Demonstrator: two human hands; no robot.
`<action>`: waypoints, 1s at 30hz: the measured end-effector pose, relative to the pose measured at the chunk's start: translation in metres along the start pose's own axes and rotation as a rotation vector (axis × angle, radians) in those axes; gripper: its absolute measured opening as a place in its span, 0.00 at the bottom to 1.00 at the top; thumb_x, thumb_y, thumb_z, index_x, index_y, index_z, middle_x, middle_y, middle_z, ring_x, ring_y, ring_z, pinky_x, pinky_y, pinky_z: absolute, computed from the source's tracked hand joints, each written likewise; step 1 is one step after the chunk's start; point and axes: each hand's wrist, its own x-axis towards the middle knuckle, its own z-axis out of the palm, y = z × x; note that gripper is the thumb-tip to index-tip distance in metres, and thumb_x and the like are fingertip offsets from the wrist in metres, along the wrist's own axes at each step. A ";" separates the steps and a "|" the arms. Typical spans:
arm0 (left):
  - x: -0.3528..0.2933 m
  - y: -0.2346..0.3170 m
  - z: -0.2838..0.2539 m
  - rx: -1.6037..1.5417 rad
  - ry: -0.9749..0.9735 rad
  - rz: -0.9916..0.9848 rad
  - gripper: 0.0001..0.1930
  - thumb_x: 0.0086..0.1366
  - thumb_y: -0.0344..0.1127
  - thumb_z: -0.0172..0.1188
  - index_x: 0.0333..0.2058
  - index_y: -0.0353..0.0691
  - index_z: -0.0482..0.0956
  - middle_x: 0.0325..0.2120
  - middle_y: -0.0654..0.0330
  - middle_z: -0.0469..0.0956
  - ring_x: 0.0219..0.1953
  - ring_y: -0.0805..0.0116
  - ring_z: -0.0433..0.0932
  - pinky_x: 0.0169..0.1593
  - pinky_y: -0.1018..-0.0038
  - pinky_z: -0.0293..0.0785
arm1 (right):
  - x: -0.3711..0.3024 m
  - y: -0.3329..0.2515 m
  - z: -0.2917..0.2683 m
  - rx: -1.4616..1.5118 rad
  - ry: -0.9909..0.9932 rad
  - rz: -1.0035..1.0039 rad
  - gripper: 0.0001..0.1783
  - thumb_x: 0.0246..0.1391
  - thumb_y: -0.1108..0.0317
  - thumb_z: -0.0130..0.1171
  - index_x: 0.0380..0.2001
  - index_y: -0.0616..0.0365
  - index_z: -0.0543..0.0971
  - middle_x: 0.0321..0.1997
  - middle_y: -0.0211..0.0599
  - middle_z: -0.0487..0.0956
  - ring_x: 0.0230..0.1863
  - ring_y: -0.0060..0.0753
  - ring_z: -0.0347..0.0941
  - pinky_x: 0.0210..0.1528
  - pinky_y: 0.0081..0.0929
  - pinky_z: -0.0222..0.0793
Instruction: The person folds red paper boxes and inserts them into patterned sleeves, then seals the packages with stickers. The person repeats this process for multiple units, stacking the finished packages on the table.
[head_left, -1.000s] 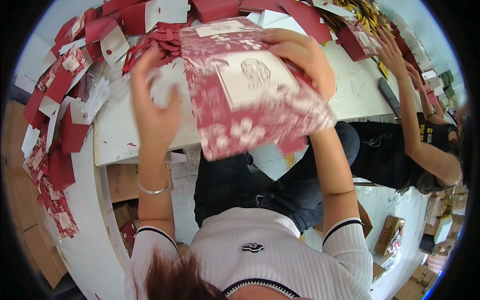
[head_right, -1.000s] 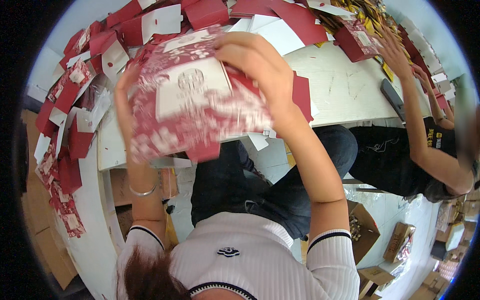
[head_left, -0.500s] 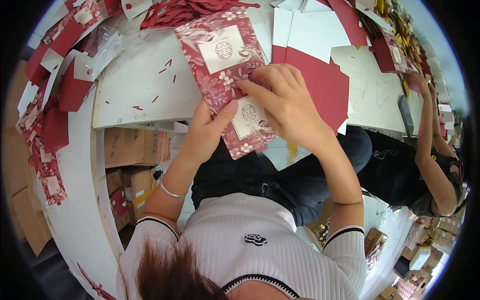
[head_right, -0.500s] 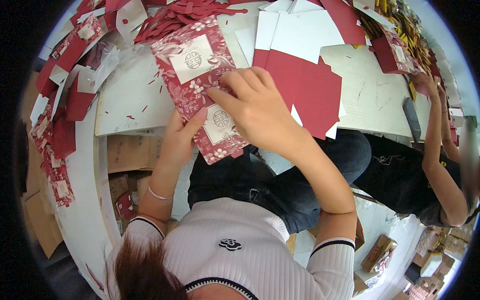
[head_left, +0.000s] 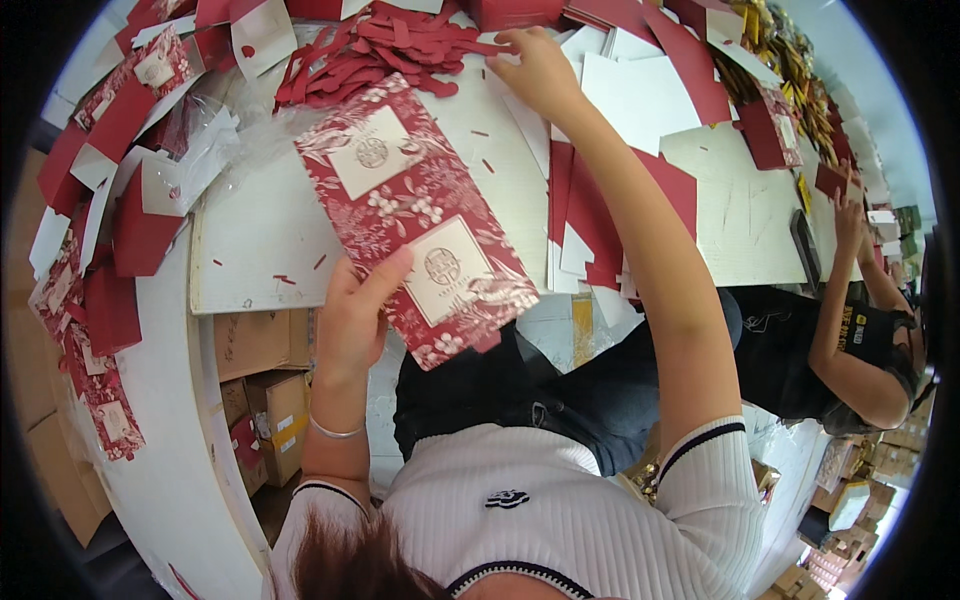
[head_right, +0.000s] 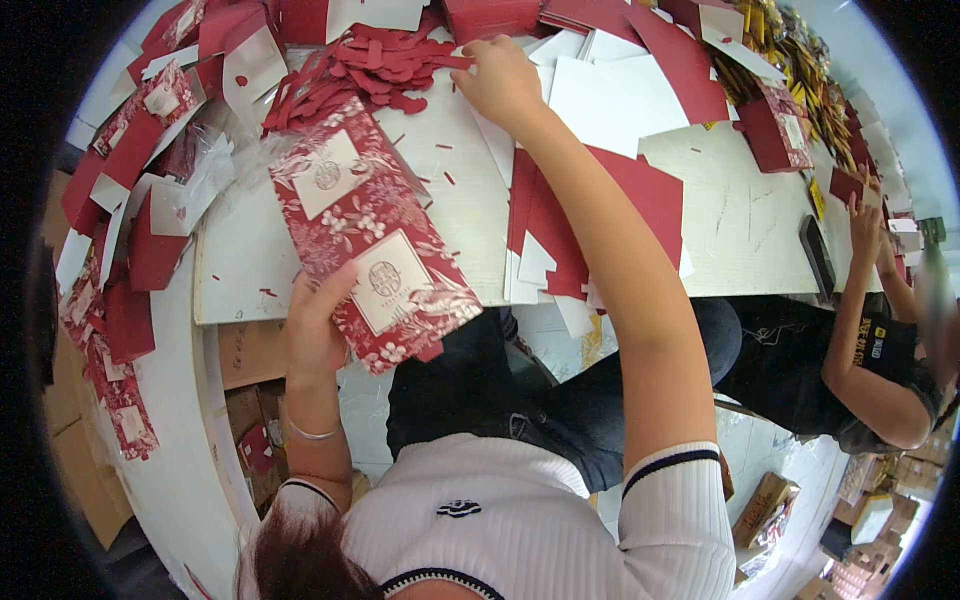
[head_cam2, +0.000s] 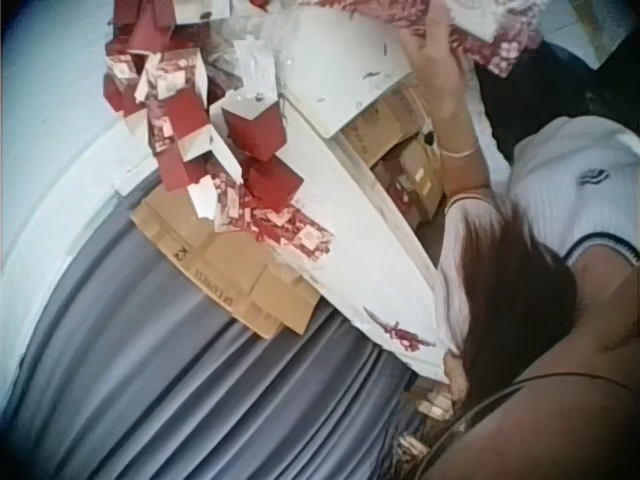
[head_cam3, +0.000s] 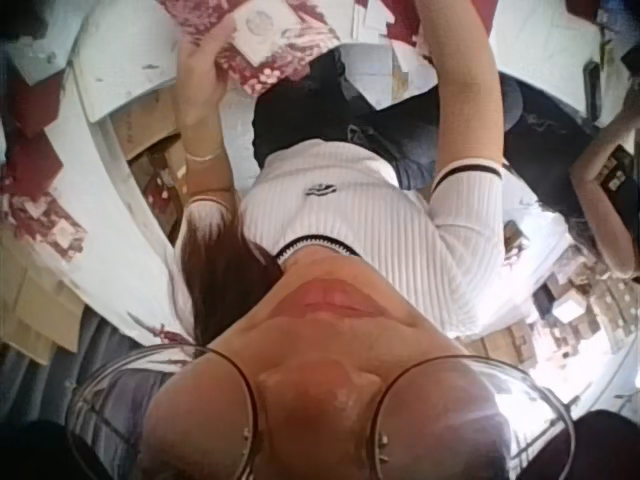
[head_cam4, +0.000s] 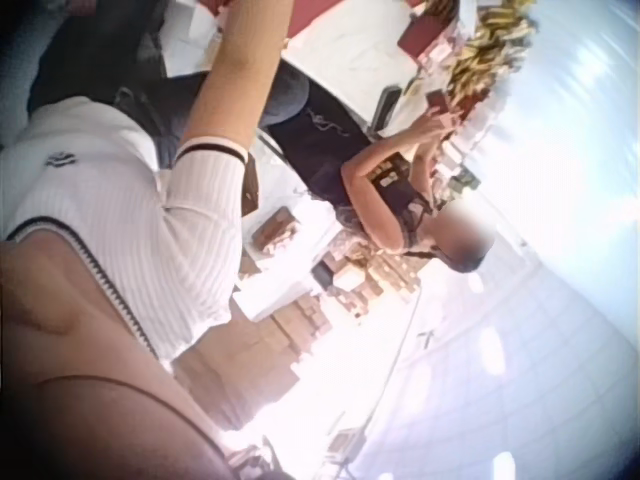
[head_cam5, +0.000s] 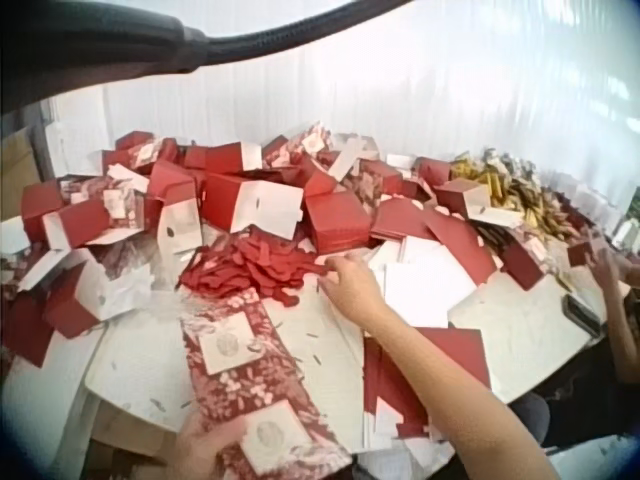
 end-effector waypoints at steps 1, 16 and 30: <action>0.005 0.000 0.001 0.041 -0.058 -0.014 0.12 0.59 0.29 0.53 0.42 0.32 0.70 0.38 0.60 0.75 0.38 0.75 0.73 0.42 0.78 0.68 | 0.009 0.006 0.011 -0.098 -0.033 -0.026 0.13 0.43 0.64 0.56 0.34 0.58 0.77 0.36 0.43 0.74 0.39 0.41 0.71 0.40 0.34 0.67; -0.013 0.048 0.004 0.522 -0.394 0.099 0.33 0.65 0.57 0.31 0.39 0.28 0.72 0.23 0.55 0.76 0.17 0.77 0.70 0.18 0.84 0.67 | -0.054 -0.047 -0.134 0.218 0.257 -0.076 0.06 0.42 0.75 0.58 0.26 0.64 0.74 0.22 0.40 0.74 0.23 0.37 0.71 0.25 0.25 0.65; -0.040 0.019 0.069 0.291 -0.218 0.254 0.17 0.57 0.22 0.52 0.47 0.35 0.68 0.30 0.59 0.76 0.31 0.77 0.75 0.29 0.84 0.72 | -0.207 -0.145 -0.162 0.874 -0.005 -0.104 0.13 0.35 0.79 0.62 0.30 0.61 0.78 0.26 0.33 0.70 0.29 0.31 0.67 0.33 0.25 0.62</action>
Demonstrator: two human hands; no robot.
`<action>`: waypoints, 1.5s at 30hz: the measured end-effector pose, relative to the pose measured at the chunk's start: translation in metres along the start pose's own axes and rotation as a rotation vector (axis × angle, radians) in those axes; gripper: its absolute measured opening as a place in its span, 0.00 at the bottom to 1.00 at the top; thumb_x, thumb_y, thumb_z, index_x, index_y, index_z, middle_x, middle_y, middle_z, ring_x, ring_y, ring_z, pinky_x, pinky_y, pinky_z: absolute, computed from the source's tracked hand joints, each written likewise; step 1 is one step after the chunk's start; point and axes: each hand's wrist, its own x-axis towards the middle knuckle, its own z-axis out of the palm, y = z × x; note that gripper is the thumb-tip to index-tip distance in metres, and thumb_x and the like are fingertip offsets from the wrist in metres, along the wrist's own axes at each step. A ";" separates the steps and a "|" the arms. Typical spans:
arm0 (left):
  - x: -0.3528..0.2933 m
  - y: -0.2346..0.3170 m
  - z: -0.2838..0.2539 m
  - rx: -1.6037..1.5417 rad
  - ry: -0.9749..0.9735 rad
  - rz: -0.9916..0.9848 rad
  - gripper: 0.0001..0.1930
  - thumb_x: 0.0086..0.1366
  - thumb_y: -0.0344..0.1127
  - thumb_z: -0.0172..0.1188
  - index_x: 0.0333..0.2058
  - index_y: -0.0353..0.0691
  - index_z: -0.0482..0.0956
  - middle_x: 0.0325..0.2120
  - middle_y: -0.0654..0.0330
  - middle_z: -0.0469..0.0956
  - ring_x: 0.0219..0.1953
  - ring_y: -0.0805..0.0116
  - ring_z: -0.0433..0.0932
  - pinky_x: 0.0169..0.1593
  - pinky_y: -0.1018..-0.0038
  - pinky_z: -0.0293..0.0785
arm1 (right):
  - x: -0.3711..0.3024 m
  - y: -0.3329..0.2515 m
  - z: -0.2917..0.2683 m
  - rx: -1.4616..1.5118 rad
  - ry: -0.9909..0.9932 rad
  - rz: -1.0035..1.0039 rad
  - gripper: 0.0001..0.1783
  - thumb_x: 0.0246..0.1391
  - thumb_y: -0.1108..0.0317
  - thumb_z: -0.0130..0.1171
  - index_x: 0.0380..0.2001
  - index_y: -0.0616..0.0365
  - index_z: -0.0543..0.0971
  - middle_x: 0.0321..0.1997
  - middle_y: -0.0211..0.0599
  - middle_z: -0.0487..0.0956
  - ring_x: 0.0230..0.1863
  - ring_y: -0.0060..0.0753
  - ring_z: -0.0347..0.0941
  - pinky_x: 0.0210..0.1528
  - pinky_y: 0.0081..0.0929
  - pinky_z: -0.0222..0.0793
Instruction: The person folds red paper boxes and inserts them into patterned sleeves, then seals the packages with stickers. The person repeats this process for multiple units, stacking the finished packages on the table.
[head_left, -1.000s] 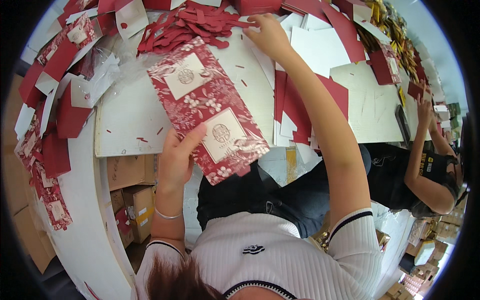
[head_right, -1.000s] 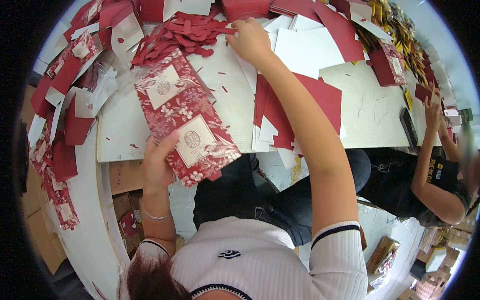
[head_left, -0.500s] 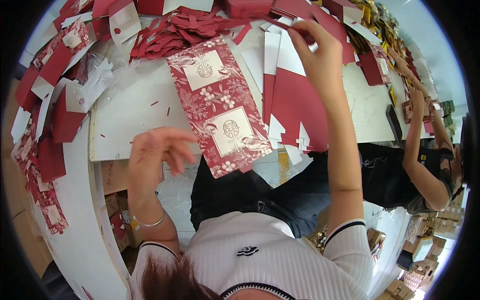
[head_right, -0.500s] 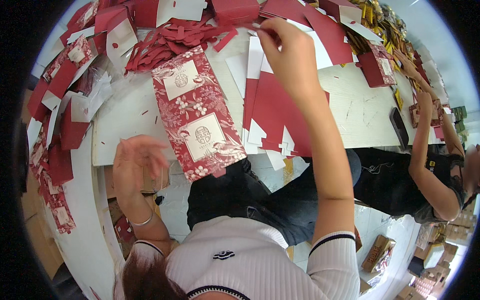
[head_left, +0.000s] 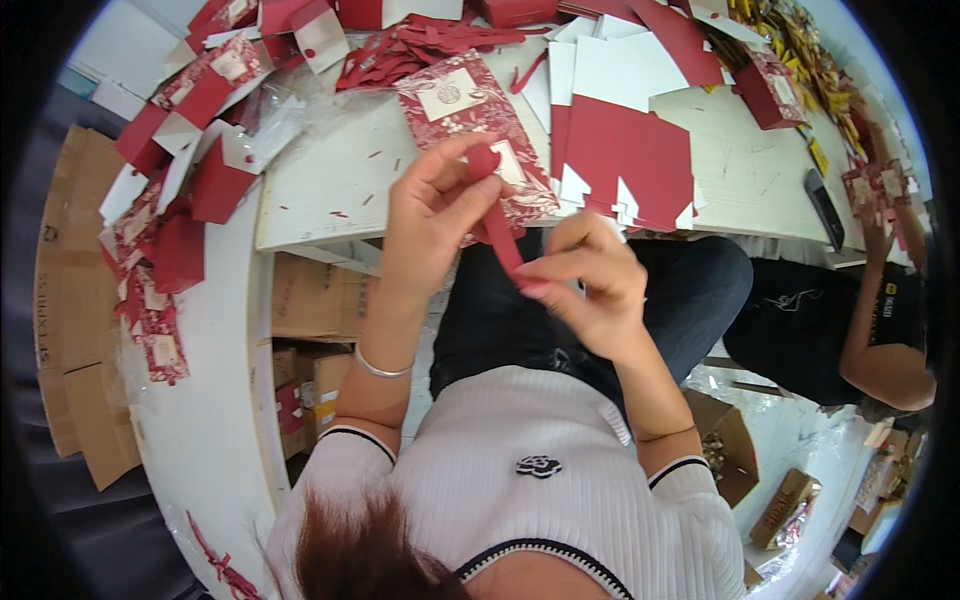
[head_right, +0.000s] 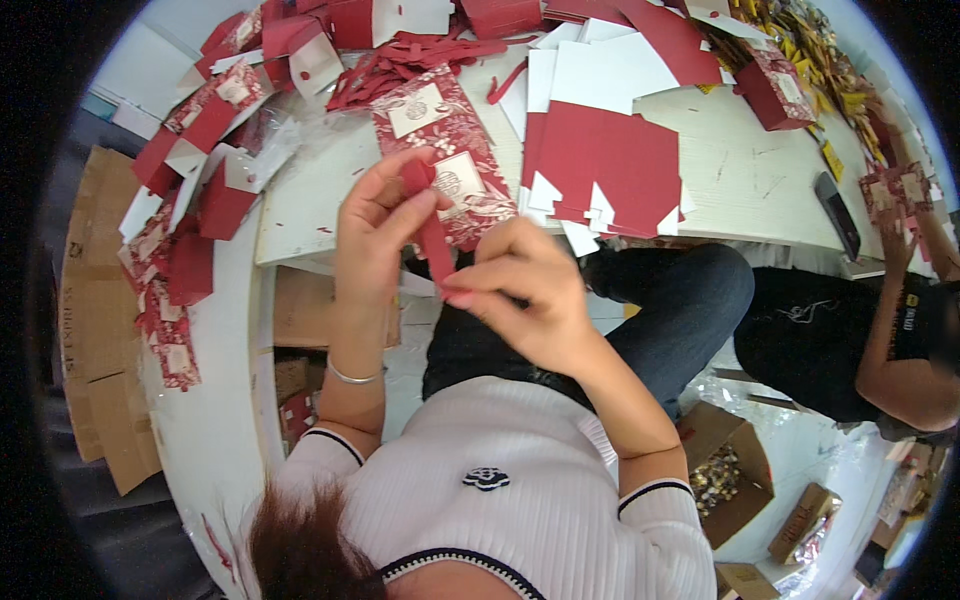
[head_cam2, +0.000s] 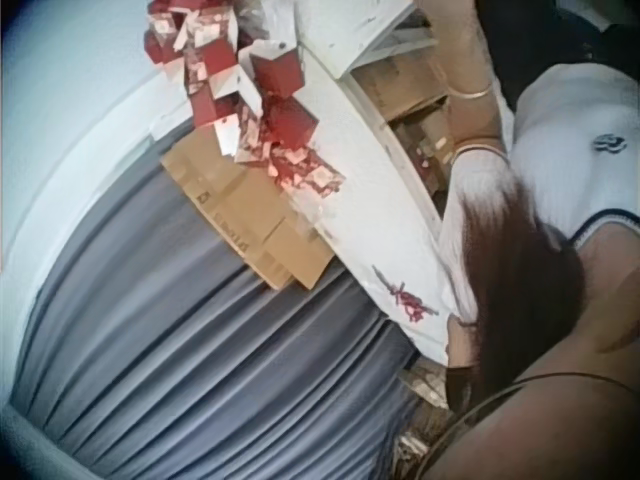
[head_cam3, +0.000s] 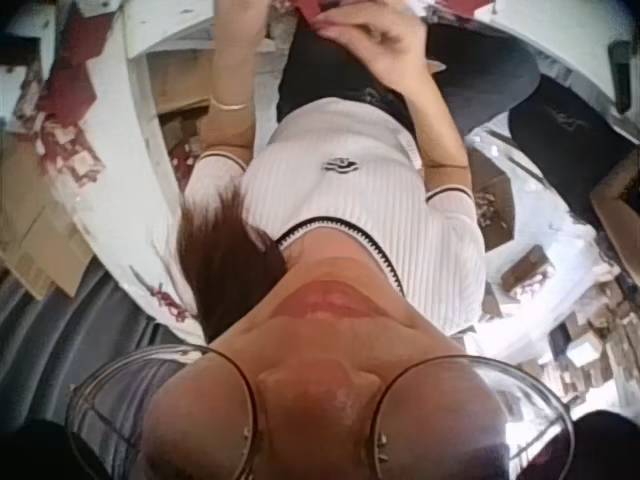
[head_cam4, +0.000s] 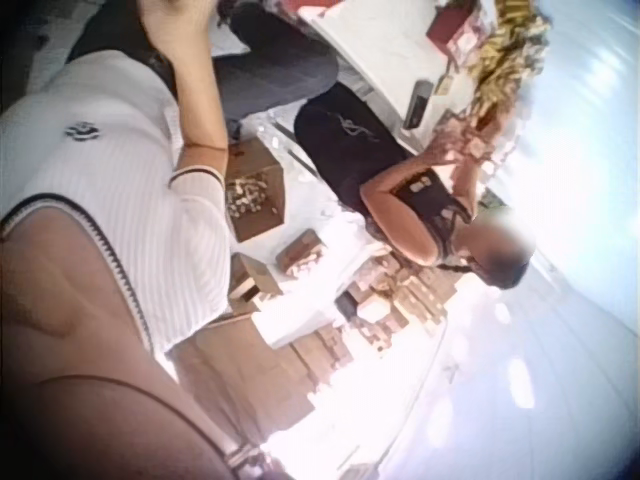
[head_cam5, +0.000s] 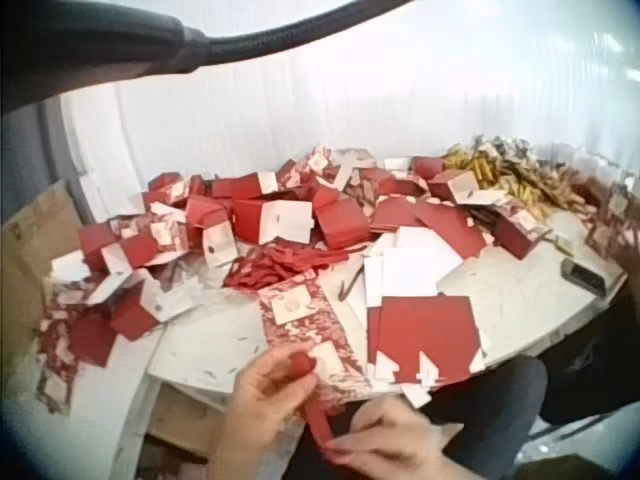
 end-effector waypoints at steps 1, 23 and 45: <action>-0.001 -0.001 -0.001 0.118 -0.033 0.038 0.15 0.58 0.23 0.52 0.46 0.35 0.68 0.31 0.58 0.75 0.31 0.78 0.74 0.28 0.84 0.72 | 0.004 0.004 0.001 0.151 0.077 0.013 0.08 0.42 0.78 0.59 0.30 0.62 0.77 0.29 0.32 0.72 0.33 0.29 0.68 0.38 0.25 0.64; 0.050 0.004 0.046 0.291 -0.012 0.097 0.08 0.57 0.24 0.54 0.37 0.31 0.77 0.29 0.58 0.78 0.30 0.76 0.76 0.32 0.81 0.73 | 0.068 0.047 -0.043 0.405 0.232 0.423 0.08 0.49 0.81 0.53 0.34 0.62 0.68 0.24 0.28 0.72 0.25 0.15 0.68 0.29 0.13 0.63; 0.018 0.016 -0.043 0.607 0.331 0.003 0.10 0.61 0.34 0.52 0.27 0.33 0.73 0.20 0.61 0.76 0.26 0.79 0.72 0.31 0.85 0.68 | 0.096 0.066 -0.030 -0.248 0.116 -0.082 0.10 0.35 0.79 0.60 0.27 0.62 0.76 0.31 0.38 0.73 0.32 0.38 0.69 0.32 0.27 0.64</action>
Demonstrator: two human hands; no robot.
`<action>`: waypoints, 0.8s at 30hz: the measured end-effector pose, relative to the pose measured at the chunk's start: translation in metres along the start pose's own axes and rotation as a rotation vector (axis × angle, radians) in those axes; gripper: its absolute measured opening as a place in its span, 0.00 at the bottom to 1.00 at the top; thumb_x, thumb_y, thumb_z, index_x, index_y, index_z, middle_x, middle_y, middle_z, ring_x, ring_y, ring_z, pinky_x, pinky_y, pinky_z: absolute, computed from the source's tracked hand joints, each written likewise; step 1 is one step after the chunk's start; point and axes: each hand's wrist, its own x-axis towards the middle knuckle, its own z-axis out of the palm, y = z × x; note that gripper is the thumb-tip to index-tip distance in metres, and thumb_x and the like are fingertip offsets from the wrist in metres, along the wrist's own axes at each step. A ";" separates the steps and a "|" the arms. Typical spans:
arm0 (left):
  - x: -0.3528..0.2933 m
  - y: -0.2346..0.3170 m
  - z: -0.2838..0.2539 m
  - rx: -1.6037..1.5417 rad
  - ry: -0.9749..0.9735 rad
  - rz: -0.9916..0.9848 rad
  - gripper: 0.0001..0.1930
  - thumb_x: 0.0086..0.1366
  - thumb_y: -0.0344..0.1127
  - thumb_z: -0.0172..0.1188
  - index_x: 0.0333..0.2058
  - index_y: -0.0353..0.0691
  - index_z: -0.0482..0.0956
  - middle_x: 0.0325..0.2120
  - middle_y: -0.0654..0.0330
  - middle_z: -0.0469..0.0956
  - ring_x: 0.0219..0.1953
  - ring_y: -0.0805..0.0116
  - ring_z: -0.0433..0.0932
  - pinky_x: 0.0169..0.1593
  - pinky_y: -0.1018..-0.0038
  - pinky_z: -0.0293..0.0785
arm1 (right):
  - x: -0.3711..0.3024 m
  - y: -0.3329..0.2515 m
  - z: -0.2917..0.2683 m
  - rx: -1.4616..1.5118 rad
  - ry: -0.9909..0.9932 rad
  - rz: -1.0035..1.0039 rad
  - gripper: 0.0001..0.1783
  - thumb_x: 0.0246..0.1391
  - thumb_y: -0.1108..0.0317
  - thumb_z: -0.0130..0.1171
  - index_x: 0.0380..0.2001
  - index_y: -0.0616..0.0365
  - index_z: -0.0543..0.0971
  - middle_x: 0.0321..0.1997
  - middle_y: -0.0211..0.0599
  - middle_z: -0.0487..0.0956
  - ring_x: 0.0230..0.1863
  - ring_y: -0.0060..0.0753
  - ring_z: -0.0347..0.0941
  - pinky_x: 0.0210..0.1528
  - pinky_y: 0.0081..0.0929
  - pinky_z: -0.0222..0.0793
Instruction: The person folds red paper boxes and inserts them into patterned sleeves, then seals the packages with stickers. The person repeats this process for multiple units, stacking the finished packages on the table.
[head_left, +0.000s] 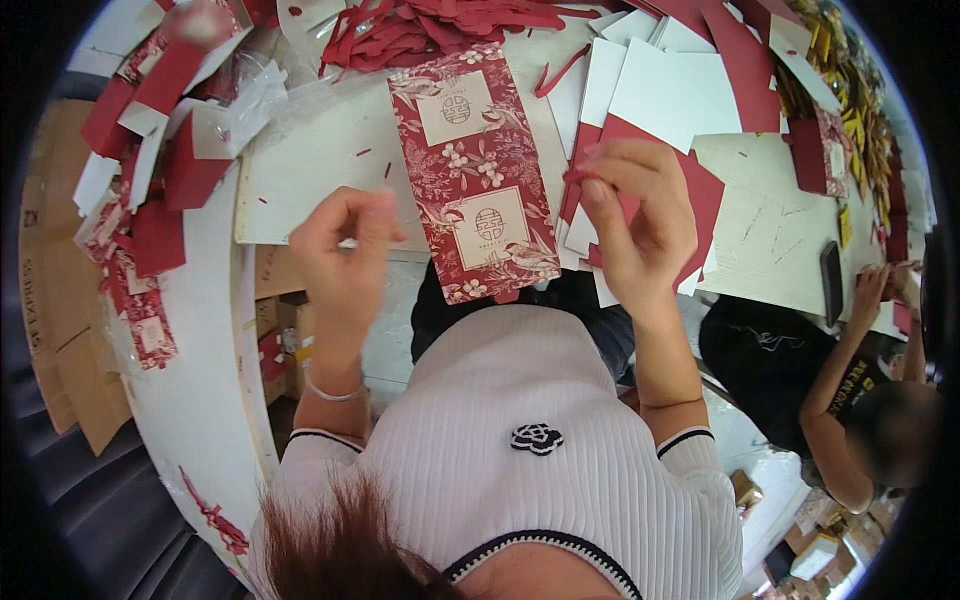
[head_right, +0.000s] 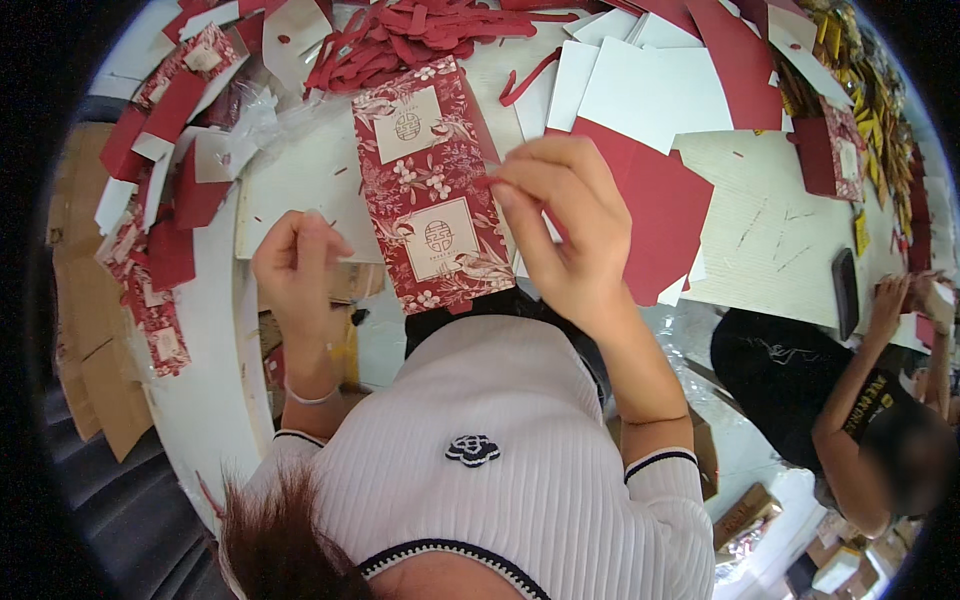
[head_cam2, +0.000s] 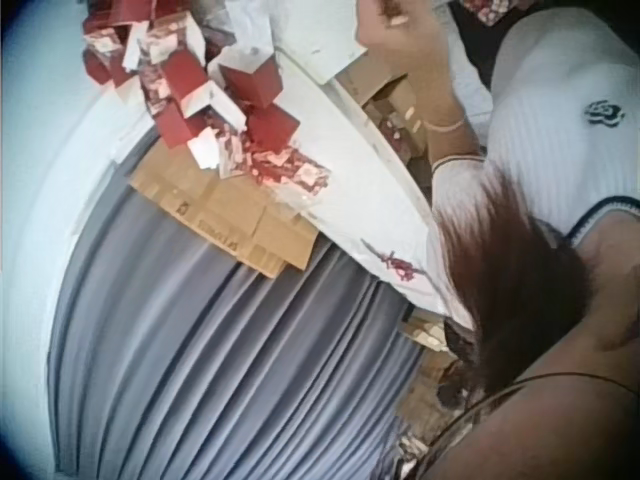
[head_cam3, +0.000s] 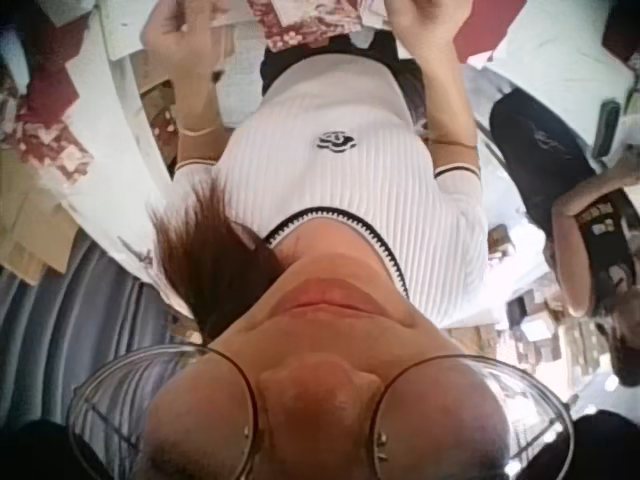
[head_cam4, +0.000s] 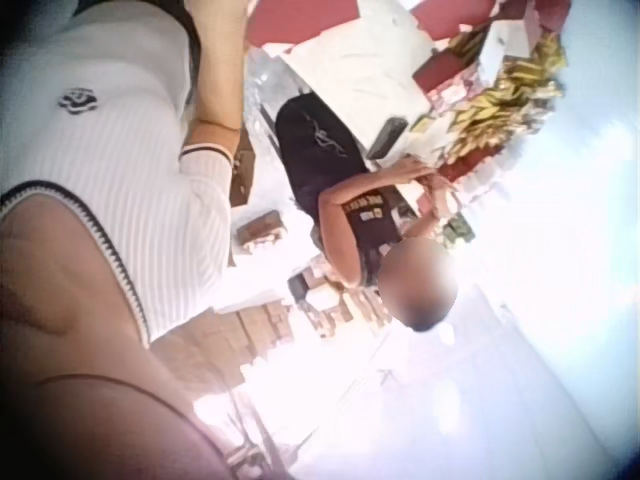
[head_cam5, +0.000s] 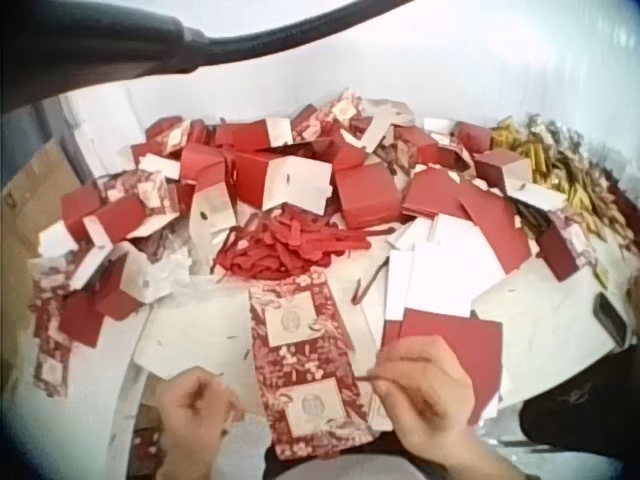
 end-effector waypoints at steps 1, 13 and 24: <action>0.005 -0.014 -0.014 -0.009 -0.100 -0.095 0.12 0.62 0.37 0.51 0.26 0.33 0.73 0.19 0.61 0.76 0.25 0.80 0.72 0.31 0.84 0.68 | 0.006 0.007 0.002 -0.034 -0.064 -0.019 0.10 0.35 0.80 0.60 0.27 0.62 0.76 0.31 0.38 0.73 0.32 0.38 0.69 0.33 0.27 0.64; 0.010 -0.045 0.041 -0.696 -0.236 -0.339 0.11 0.58 0.28 0.54 0.40 0.30 0.71 0.34 0.59 0.76 0.34 0.78 0.74 0.37 0.80 0.72 | 0.023 0.043 0.046 -0.102 -0.407 -0.188 0.08 0.37 0.75 0.60 0.26 0.57 0.76 0.28 0.32 0.72 0.30 0.33 0.68 0.31 0.27 0.59; 0.012 -0.052 0.034 -0.920 -0.246 -0.443 0.13 0.60 0.32 0.50 0.42 0.30 0.69 0.37 0.57 0.75 0.36 0.74 0.74 0.40 0.77 0.71 | 0.035 0.038 0.046 -0.234 -0.654 -0.385 0.08 0.37 0.78 0.58 0.27 0.61 0.75 0.30 0.37 0.72 0.29 0.37 0.70 0.29 0.28 0.65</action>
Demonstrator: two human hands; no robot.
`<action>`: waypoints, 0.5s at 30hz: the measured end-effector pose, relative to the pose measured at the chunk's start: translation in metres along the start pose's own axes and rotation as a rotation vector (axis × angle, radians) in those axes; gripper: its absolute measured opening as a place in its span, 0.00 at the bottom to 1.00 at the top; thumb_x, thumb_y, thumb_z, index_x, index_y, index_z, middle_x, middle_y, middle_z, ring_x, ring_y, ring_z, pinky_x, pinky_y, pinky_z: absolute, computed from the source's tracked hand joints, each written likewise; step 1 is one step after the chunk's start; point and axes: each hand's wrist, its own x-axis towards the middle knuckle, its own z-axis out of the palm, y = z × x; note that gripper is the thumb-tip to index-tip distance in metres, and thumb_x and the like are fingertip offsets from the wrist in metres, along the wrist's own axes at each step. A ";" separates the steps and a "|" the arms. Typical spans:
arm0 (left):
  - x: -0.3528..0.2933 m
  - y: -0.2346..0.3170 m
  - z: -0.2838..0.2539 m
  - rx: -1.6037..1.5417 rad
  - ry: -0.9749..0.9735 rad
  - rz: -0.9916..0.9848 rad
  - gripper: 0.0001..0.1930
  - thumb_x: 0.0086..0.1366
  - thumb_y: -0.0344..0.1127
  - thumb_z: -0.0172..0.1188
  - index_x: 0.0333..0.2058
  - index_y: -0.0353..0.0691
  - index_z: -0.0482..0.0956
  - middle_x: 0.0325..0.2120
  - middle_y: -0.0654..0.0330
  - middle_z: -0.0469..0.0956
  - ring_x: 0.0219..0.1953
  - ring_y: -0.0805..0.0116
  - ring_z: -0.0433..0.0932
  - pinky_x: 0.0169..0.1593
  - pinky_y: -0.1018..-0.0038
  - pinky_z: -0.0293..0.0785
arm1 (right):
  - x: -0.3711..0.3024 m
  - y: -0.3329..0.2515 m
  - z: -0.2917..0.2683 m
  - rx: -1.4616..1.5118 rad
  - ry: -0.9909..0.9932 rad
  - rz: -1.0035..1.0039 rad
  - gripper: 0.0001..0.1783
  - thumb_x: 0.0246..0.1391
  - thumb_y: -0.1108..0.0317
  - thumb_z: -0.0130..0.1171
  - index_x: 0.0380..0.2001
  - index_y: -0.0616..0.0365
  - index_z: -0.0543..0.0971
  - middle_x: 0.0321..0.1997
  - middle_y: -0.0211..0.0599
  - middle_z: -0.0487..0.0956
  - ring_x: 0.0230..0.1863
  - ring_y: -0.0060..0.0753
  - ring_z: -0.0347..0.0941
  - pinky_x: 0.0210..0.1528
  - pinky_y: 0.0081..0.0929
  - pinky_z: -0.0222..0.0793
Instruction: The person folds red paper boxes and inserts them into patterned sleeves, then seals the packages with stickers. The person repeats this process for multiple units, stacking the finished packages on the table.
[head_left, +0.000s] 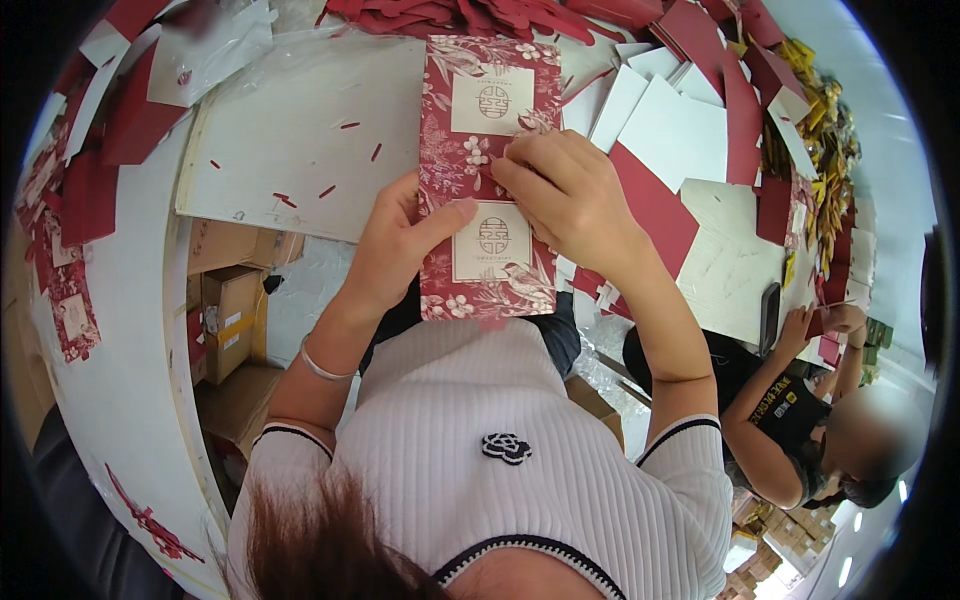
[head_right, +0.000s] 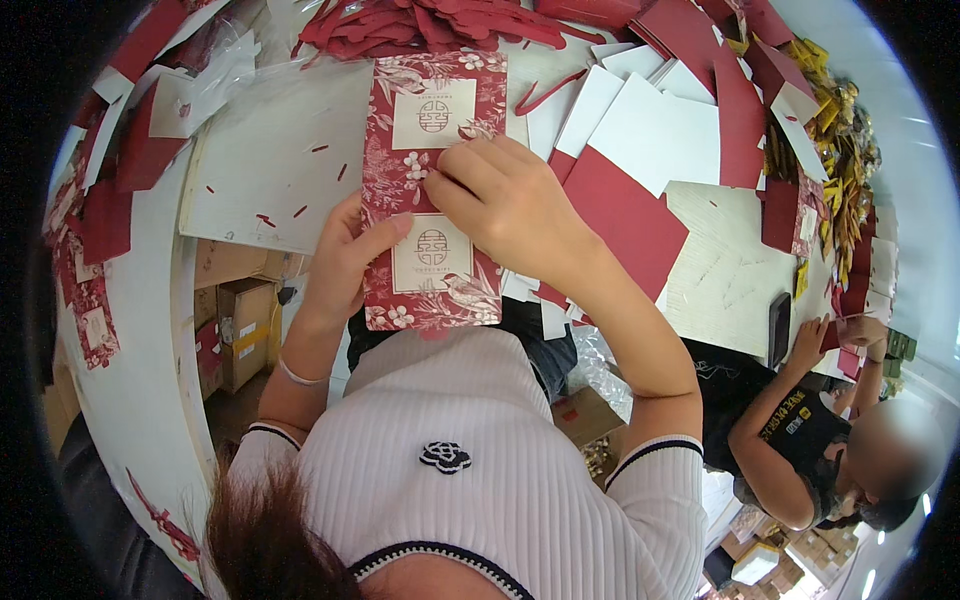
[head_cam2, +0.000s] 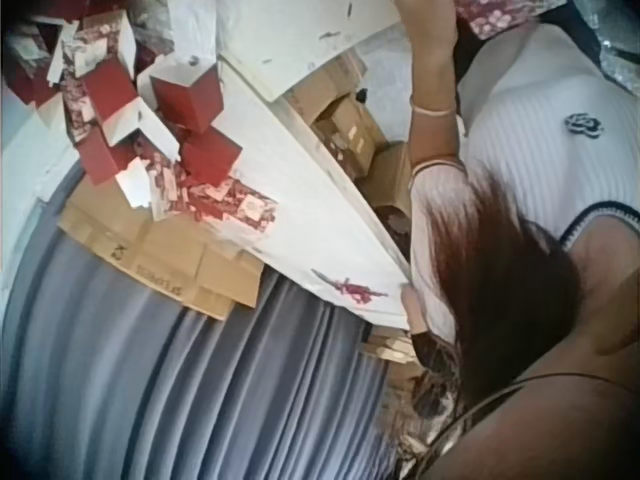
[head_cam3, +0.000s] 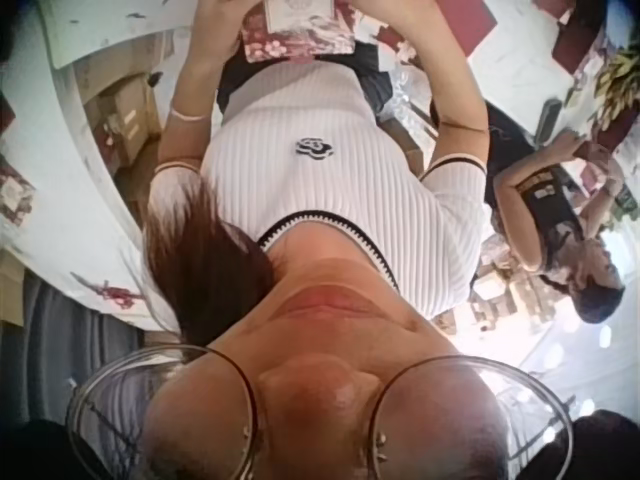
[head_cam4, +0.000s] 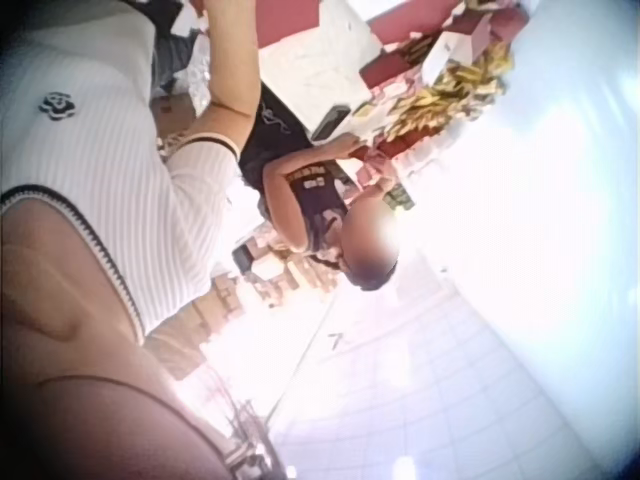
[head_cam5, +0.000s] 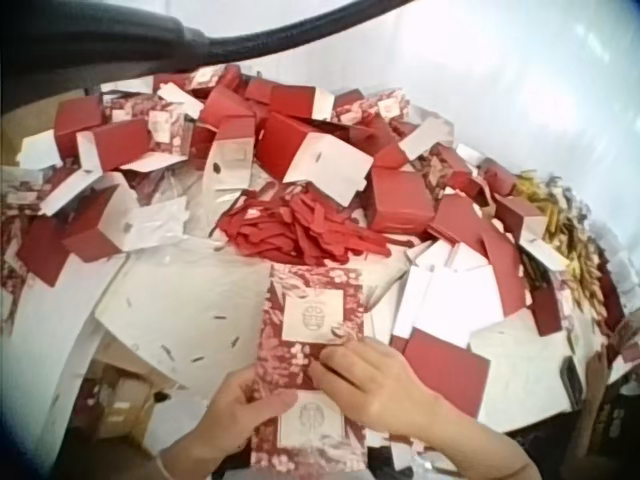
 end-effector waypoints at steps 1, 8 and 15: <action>0.000 -0.002 -0.002 -0.160 -0.017 -0.017 0.14 0.61 0.33 0.48 0.43 0.30 0.68 0.38 0.56 0.74 0.38 0.73 0.74 0.42 0.76 0.71 | 0.003 -0.002 -0.004 0.028 -0.044 0.043 0.08 0.38 0.79 0.57 0.27 0.62 0.75 0.30 0.38 0.72 0.29 0.37 0.70 0.29 0.28 0.65; 0.010 -0.011 -0.003 -0.427 -0.117 0.017 0.15 0.63 0.34 0.42 0.45 0.30 0.67 0.41 0.56 0.73 0.41 0.72 0.73 0.43 0.75 0.72 | 0.027 0.006 -0.016 0.365 -0.216 0.335 0.05 0.44 0.79 0.54 0.28 0.65 0.73 0.26 0.41 0.72 0.28 0.42 0.70 0.30 0.28 0.66; 0.028 -0.014 -0.004 0.160 0.091 0.206 0.11 0.60 0.31 0.46 0.37 0.29 0.73 0.30 0.59 0.77 0.29 0.77 0.76 0.33 0.79 0.75 | 0.032 0.005 -0.015 0.348 -0.192 0.397 0.05 0.44 0.77 0.55 0.28 0.65 0.73 0.26 0.41 0.73 0.27 0.38 0.71 0.30 0.27 0.66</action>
